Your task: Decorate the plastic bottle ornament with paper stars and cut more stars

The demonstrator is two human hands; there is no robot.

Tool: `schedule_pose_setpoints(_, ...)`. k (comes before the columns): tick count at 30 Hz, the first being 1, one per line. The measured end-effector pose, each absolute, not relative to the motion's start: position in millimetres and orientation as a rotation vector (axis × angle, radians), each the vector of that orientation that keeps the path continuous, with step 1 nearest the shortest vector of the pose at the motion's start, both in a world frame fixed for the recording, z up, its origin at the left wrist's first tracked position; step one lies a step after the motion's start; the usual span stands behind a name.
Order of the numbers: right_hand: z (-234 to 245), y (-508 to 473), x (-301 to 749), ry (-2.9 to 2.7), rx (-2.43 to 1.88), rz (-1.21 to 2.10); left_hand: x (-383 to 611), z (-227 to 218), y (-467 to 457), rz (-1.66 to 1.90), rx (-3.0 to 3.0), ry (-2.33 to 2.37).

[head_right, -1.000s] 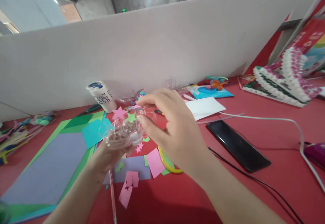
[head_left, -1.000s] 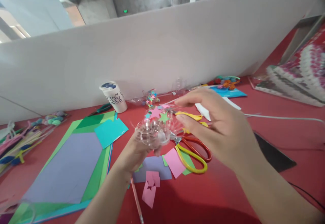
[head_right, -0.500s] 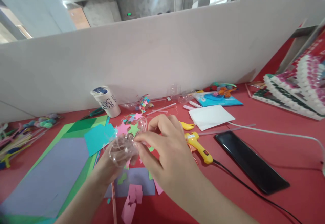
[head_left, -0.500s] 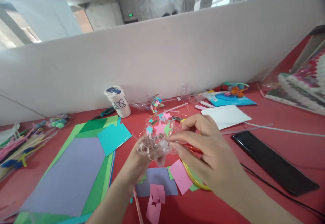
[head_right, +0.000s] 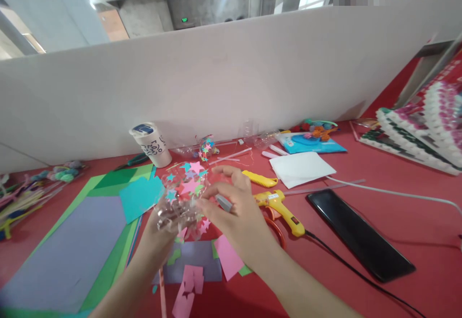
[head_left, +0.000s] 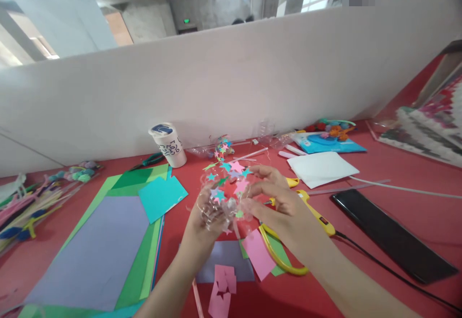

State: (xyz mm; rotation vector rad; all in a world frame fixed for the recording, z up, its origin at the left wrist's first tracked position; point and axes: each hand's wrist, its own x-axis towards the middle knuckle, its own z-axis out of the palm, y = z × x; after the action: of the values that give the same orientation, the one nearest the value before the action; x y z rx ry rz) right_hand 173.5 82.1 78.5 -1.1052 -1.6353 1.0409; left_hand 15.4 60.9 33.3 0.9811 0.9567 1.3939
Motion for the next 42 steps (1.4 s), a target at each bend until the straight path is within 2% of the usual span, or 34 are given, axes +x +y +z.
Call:
schedule_pose_setpoints(7,77,77,173,-1.538,-1.066,1.187,13,41,60,1.517,0.971,1.120)
schedule_pose_setpoints(21,78,77,175,-1.603,-1.044,1.199,16,36,61,1.440,0.977,1.097)
schedule_pose_setpoints(42,77,68,171,-1.651,-1.061,0.819,15,17,54,1.357,0.882,0.947)
